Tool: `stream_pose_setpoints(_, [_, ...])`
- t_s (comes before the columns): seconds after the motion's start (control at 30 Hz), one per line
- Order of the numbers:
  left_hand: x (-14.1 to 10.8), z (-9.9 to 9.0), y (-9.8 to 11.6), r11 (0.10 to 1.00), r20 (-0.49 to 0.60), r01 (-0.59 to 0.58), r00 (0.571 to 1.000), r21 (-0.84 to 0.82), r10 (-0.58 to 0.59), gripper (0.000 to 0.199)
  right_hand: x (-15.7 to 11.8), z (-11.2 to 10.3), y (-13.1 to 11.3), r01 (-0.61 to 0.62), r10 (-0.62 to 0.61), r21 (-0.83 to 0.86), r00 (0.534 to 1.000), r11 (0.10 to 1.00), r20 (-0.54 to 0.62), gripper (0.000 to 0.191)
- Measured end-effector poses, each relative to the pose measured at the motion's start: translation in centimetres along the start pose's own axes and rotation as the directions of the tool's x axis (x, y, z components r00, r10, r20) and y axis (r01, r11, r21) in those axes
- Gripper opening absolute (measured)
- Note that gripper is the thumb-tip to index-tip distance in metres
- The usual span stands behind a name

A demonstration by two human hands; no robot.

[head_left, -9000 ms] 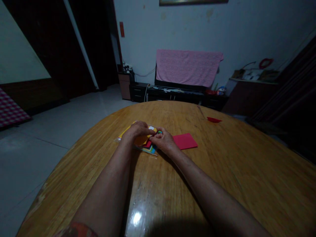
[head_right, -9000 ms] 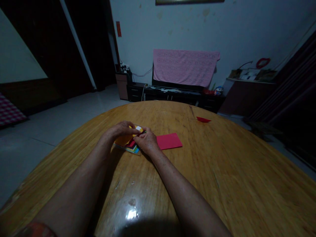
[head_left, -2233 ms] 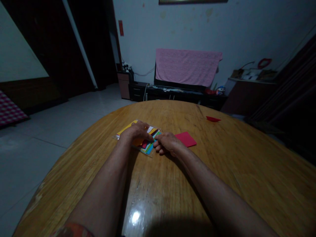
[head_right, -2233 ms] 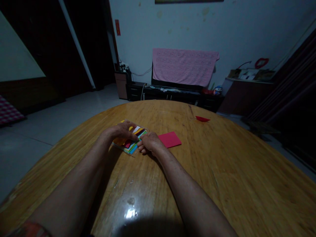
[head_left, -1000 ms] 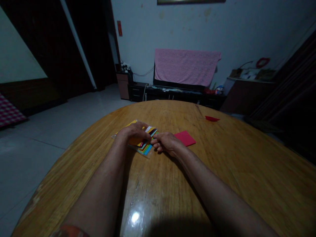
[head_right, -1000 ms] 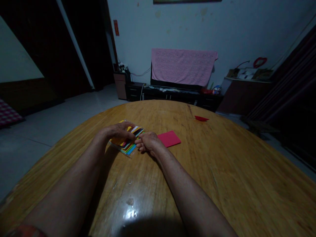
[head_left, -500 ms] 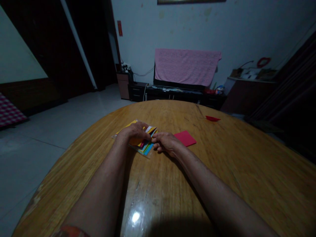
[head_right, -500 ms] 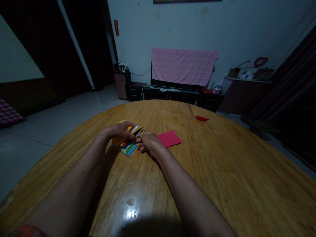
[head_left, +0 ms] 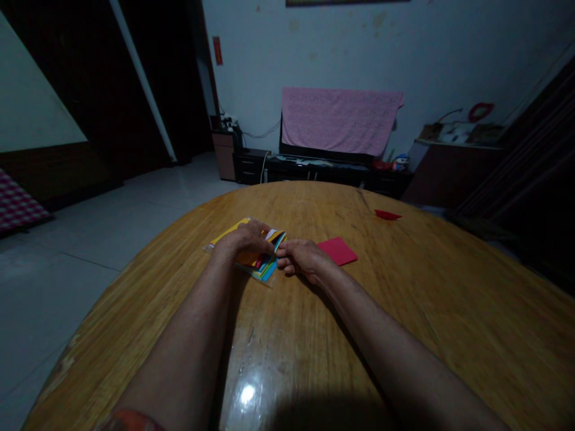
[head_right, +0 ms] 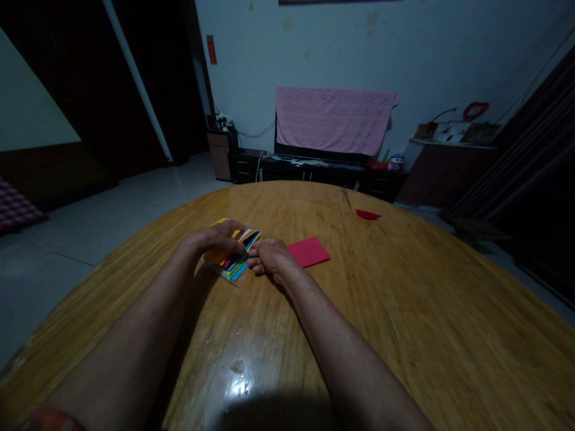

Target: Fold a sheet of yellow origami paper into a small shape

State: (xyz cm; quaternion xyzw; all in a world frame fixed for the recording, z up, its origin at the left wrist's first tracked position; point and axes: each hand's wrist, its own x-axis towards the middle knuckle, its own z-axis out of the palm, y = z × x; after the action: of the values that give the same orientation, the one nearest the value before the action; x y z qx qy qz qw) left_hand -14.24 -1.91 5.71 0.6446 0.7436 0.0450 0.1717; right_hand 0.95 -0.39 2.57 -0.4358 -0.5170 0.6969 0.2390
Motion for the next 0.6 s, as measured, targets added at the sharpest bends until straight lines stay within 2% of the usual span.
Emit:
stream_pose_setpoints(0.2, [0.02, -0.1, 0.09, 0.999, -0.001, 0.012, 1.0, 0.052, -0.012, 0.054, 0.08, -0.03, 0.12, 0.022, -0.028, -0.053, 0.992, 0.998, -0.12, 0.014])
stream_pose_setpoints(0.4, [-0.23, -0.33, 0.26, 1.0, -0.008, -0.008, 1.0, 0.029, 0.008, 0.051, -0.02, 0.19, 0.21, -0.012, 0.008, -0.081, 0.999, 0.997, -0.041, 0.013])
stream_pose_setpoints(0.53, [-0.36, -0.42, 0.18, 1.0, 0.025, 0.023, 0.999, -0.02, -0.022, 0.051, 0.23, 0.76, 0.31, 0.003, -0.004, -0.092, 1.0, 0.996, -0.005, 0.023])
stream_pose_setpoints(0.6, [-0.36, -0.45, -0.01, 0.999, 0.041, 0.004, 0.999, -0.045, -0.002, 0.05, 0.39, 0.95, 0.35, 0.007, -0.008, -0.108, 1.0, 0.994, -0.012, 0.026])
